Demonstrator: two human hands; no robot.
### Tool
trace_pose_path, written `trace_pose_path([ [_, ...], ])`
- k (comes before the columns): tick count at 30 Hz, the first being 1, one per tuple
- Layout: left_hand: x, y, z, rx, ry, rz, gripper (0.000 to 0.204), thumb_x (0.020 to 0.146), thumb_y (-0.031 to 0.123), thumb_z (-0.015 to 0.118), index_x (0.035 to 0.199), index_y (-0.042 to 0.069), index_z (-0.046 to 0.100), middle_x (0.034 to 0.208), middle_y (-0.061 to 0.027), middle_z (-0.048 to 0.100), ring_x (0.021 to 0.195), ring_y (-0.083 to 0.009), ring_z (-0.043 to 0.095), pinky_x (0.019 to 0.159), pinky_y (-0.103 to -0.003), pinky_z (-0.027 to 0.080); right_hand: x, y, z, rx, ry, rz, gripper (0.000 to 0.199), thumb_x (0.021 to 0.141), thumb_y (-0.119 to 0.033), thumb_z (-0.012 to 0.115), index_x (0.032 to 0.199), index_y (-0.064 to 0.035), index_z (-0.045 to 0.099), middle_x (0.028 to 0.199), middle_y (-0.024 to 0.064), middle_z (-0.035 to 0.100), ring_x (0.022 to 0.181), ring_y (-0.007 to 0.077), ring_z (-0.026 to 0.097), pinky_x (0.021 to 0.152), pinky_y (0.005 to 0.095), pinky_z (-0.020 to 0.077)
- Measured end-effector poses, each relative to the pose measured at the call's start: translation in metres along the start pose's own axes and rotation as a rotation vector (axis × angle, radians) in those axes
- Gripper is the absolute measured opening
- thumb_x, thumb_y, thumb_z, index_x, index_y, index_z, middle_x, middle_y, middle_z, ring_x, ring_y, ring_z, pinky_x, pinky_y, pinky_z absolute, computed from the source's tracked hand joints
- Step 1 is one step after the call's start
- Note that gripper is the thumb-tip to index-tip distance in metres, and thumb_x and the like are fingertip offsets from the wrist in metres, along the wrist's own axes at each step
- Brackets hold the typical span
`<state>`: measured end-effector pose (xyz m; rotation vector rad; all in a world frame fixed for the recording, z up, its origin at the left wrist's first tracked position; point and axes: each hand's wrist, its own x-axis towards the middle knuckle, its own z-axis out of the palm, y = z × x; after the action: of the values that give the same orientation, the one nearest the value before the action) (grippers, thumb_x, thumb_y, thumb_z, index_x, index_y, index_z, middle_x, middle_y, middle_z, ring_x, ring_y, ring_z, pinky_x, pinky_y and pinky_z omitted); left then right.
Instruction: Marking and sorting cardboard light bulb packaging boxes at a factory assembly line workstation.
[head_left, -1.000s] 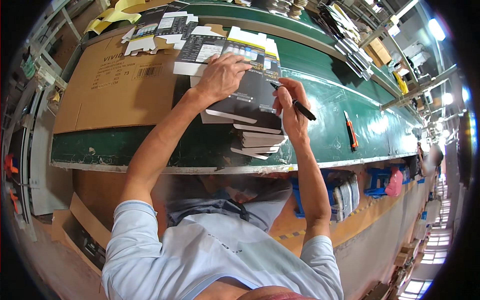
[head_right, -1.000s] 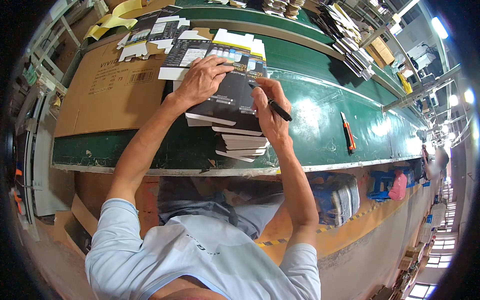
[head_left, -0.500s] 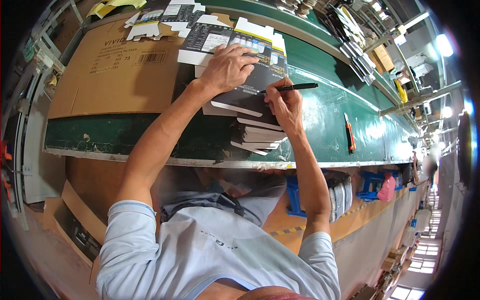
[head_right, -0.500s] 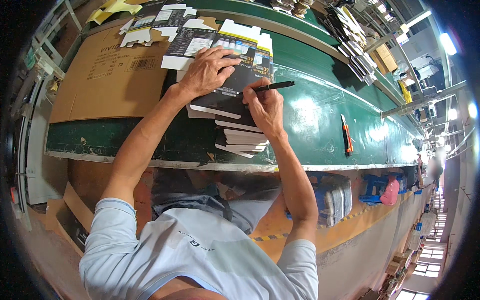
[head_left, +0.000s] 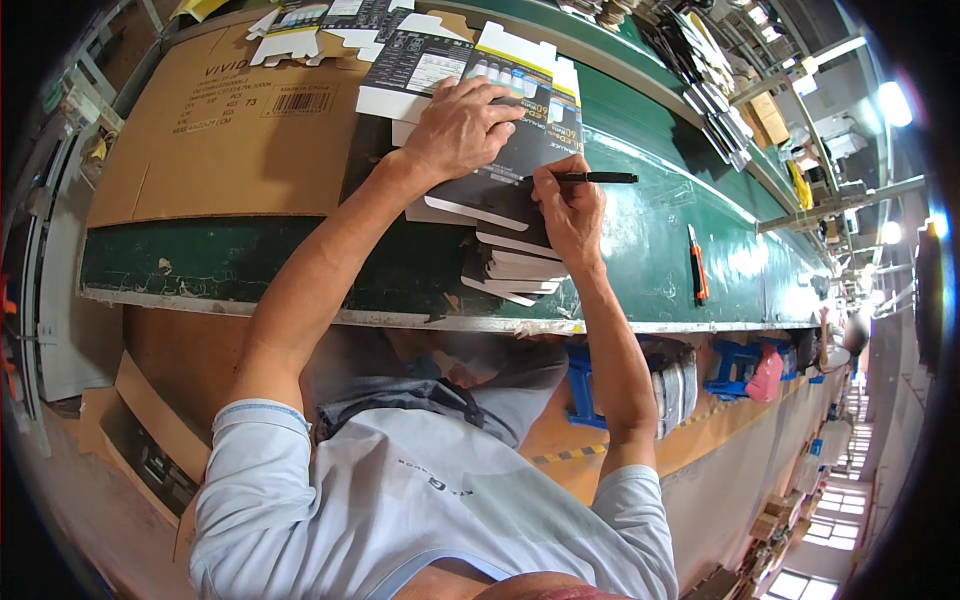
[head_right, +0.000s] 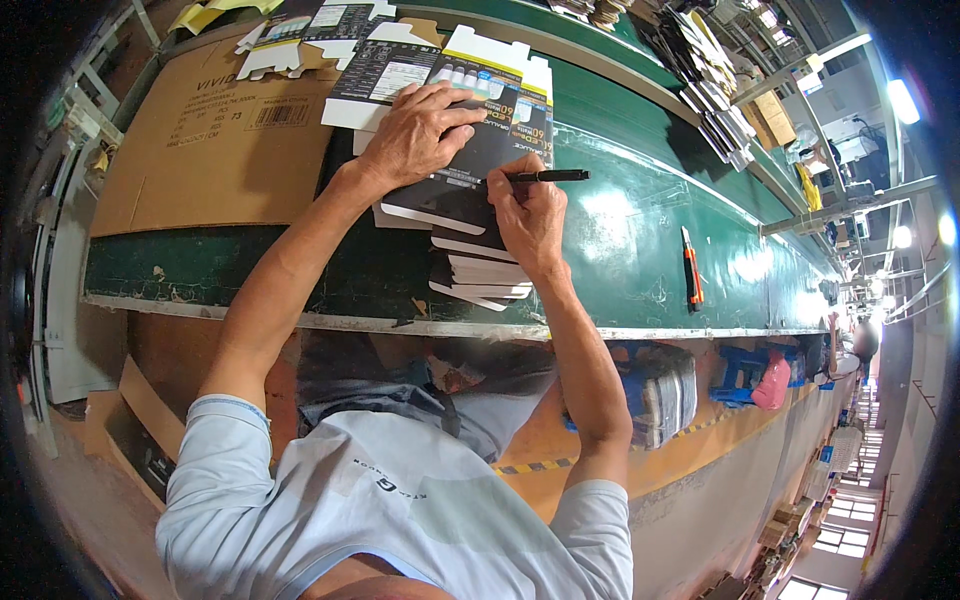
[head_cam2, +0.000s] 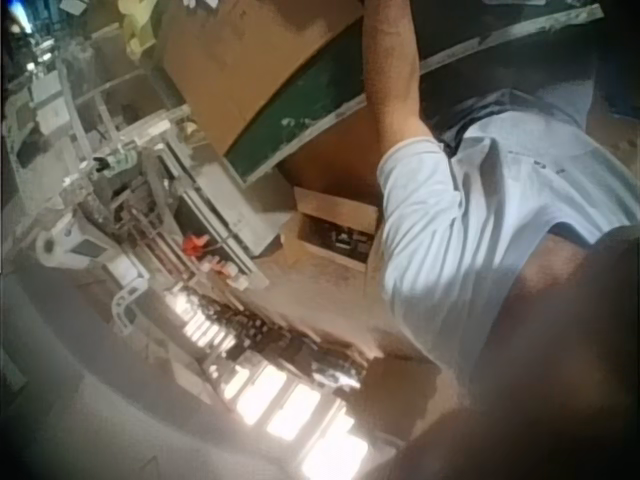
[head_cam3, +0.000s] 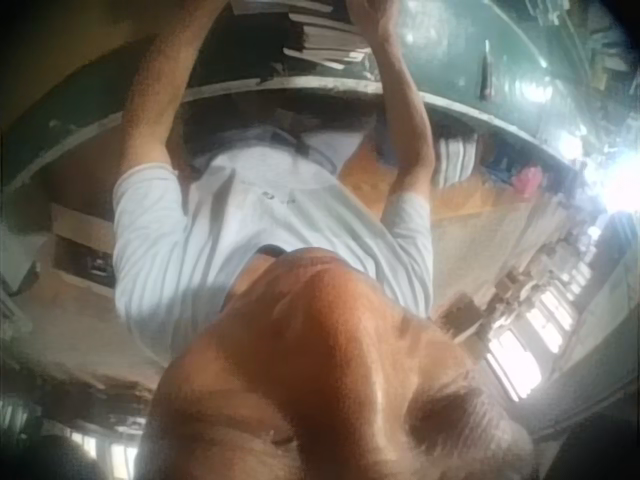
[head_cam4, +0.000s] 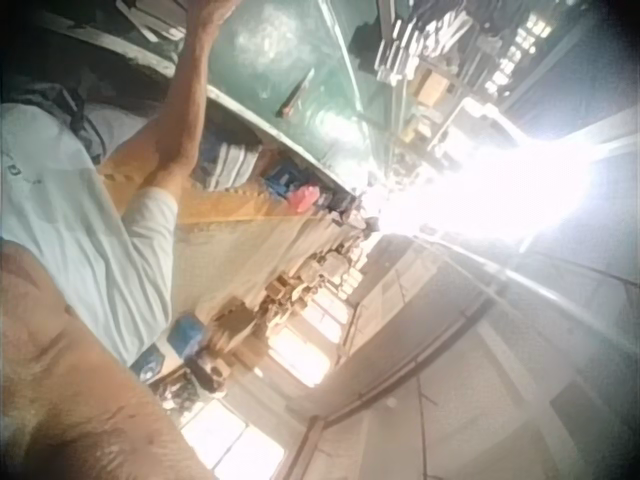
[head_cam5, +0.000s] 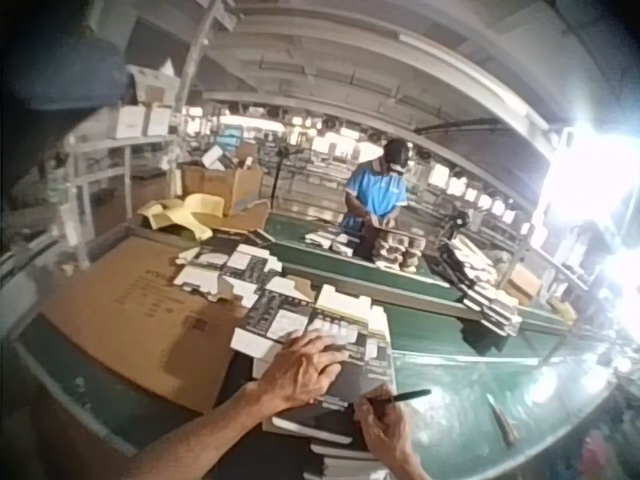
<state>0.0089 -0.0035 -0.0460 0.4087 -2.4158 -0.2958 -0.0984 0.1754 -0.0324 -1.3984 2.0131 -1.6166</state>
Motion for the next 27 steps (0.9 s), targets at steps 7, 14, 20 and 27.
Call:
trace_pose_path([
  [7, -0.0003, 0.0000, -0.0001, 0.006, -0.003, 0.005, 0.030, 0.098, 0.027, 0.058, 0.124, 0.020, 0.073, 0.137, -0.0046, 0.062, 0.133, -0.0262, 0.051, 0.118, -0.047, 0.032, -0.0009, -0.0015, 0.0002, -0.027, -0.005, -0.038, 0.012, 0.093, -0.009, 0.066, 0.088, 0.0002, 0.060, 0.066, 0.0043, 0.064, 0.062, 0.0064, 0.058, 0.056, 0.0253, 0.0462],
  [14, -0.0002, 0.0001, 0.0014, -0.005, -0.001, 0.001, 0.030, 0.098, 0.028, 0.058, 0.123, 0.020, 0.073, 0.138, -0.0032, 0.061, 0.134, -0.0266, 0.050, 0.119, -0.048, 0.030, -0.0003, 0.0033, 0.0009, -0.067, 0.024, -0.043, 0.013, 0.092, -0.009, 0.067, 0.087, 0.0002, 0.059, 0.065, 0.0045, 0.063, 0.060, 0.0067, 0.055, 0.055, 0.0261, 0.0452],
  [20, -0.0011, 0.0004, 0.0000, -0.004, -0.016, -0.017, 0.030, 0.098, 0.029, 0.058, 0.124, 0.020, 0.073, 0.139, -0.0034, 0.061, 0.135, -0.0269, 0.049, 0.120, -0.048, 0.030, -0.0025, 0.0027, 0.0001, -0.038, 0.020, -0.034, 0.013, 0.092, -0.009, 0.066, 0.086, 0.0006, 0.060, 0.065, 0.0035, 0.062, 0.061, 0.0062, 0.055, 0.055, 0.0257, 0.0445],
  [27, -0.0031, -0.0009, -0.0008, -0.006, -0.018, -0.019, 0.031, 0.099, 0.029, 0.058, 0.125, 0.020, 0.072, 0.140, -0.0046, 0.060, 0.136, -0.0264, 0.049, 0.119, -0.047, 0.031, -0.0046, 0.0027, 0.0017, 0.000, -0.041, -0.074, 0.011, 0.092, -0.008, 0.066, 0.087, 0.0009, 0.062, 0.065, 0.0028, 0.062, 0.061, 0.0054, 0.054, 0.055, 0.0250, 0.0439],
])
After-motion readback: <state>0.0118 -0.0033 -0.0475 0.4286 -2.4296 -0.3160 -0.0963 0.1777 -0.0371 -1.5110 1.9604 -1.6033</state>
